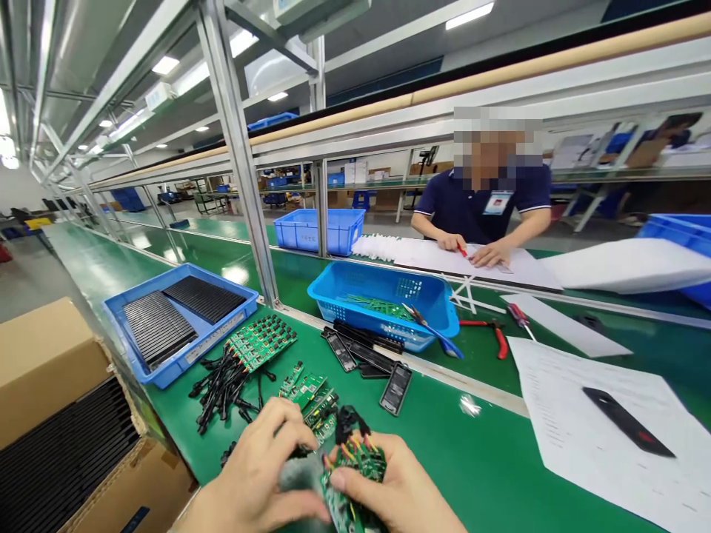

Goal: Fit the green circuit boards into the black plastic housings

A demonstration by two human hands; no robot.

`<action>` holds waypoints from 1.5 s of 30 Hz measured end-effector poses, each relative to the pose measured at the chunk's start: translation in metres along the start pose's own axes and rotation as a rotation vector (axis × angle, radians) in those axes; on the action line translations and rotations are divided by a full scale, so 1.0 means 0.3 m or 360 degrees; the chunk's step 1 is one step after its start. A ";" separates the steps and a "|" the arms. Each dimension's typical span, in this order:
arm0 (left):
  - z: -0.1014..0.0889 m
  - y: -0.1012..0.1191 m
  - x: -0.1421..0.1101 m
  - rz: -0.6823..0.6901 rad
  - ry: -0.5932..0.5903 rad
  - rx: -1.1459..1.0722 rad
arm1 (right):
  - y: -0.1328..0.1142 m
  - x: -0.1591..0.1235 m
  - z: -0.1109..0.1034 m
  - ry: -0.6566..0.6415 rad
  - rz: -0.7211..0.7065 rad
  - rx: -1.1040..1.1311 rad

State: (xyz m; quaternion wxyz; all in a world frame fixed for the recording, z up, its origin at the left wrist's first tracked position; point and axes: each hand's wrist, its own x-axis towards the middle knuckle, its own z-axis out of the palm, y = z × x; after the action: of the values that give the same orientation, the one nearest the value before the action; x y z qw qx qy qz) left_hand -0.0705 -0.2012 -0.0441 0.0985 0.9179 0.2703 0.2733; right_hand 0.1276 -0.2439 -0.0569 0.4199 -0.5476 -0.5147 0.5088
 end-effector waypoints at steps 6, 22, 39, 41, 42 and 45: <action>-0.073 -0.163 -0.057 0.0074 0.0031 -0.0177 | -0.231 0.160 0.064 -0.0978 -0.0655 -0.1237; 0.023 -0.415 -0.050 -0.0644 -0.0178 0.0815 | 0.004 0.369 0.148 -0.0748 -0.0981 -0.1899; 0.086 -0.706 0.029 -0.1021 -0.0045 0.1178 | 0.213 0.483 0.230 -0.0605 -0.1161 -0.1656; 0.073 -0.713 0.038 -0.1024 -0.0044 0.1162 | 0.200 0.532 0.233 -0.0638 -0.1196 -0.1649; 0.066 -0.710 0.042 -0.1024 -0.0040 0.1152 | 0.194 0.556 0.232 -0.0657 -0.1213 -0.1643; 0.042 -0.667 0.052 -0.1012 -0.0006 0.1124 | 0.170 0.597 0.223 -0.0683 -0.1252 -0.1619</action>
State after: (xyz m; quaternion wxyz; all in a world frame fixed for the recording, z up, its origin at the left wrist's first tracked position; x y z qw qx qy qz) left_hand -0.1410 -0.0262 -0.1134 -0.1403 0.7674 0.6141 0.1194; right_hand 0.0598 -0.0767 -0.1382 0.1524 -0.3357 -0.9230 0.1101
